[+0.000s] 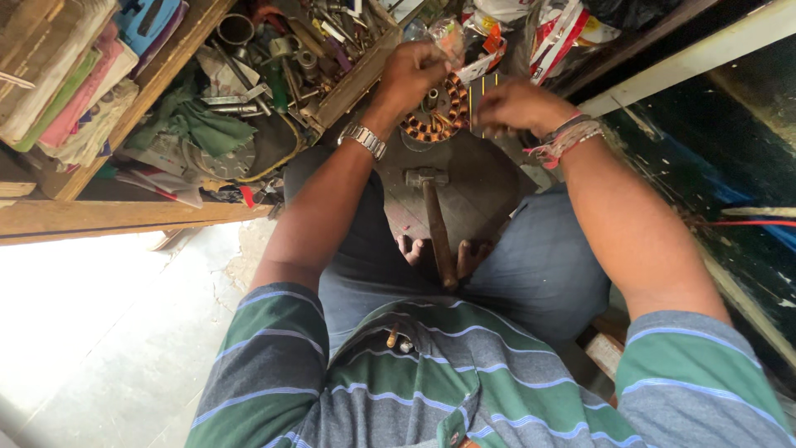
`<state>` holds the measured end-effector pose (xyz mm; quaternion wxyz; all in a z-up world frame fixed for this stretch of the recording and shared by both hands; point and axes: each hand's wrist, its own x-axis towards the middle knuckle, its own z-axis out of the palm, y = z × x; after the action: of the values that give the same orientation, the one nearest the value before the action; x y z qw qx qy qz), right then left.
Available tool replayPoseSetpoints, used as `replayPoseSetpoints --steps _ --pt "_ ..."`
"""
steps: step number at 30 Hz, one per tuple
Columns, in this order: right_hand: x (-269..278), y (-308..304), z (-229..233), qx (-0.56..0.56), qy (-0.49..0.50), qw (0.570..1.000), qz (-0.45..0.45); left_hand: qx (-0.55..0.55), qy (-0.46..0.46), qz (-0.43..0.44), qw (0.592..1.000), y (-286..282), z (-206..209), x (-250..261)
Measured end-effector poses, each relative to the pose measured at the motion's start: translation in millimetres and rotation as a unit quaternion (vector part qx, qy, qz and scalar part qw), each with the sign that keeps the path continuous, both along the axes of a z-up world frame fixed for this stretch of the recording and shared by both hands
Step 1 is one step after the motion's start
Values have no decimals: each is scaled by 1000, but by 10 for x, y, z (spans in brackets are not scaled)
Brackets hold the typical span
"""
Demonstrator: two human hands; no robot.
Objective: The person sits on the floor and uses a hammer to strike a cylindrical electrical component with copper windings. They then use pliers to manipulate the wires and the component itself, appearing to adjust or repair the assembly.
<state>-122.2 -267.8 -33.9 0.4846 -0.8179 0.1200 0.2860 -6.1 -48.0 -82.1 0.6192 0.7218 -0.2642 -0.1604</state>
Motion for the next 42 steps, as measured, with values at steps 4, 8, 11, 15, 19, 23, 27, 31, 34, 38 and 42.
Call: replayPoseSetpoints --steps 4,8,11,15,19,23,27,31,34,38,42 --pt "51 -21 108 51 -67 985 -147 -44 45 -71 995 -49 140 -30" --pt "125 -24 19 73 -59 985 -144 -69 -65 -130 987 -72 204 -110" --pt "176 -11 -38 53 -46 988 -141 -94 -71 -111 987 -140 85 -107" --pt "165 -32 -37 72 -35 989 -123 -12 28 -13 999 -77 -33 140" --pt "145 -130 4 41 -24 992 -114 16 30 -15 999 -5 28 143" --pt "75 -343 88 -94 -61 992 -63 117 -35 25 992 18 102 137" --pt "-102 -640 193 -85 -69 993 -45 32 -54 139 988 150 177 268" --pt "-401 -947 -16 -109 -7 992 57 -161 -58 215 962 427 156 466" --pt "-738 -1206 -578 -153 31 948 278 -190 -98 288 933 610 220 447" --pt "-1297 -1466 -1518 -264 68 897 348 -128 -220 331 909 692 453 248" --pt "-2162 -1617 -1640 -325 66 897 291 -73 -335 276 898 560 732 -43"
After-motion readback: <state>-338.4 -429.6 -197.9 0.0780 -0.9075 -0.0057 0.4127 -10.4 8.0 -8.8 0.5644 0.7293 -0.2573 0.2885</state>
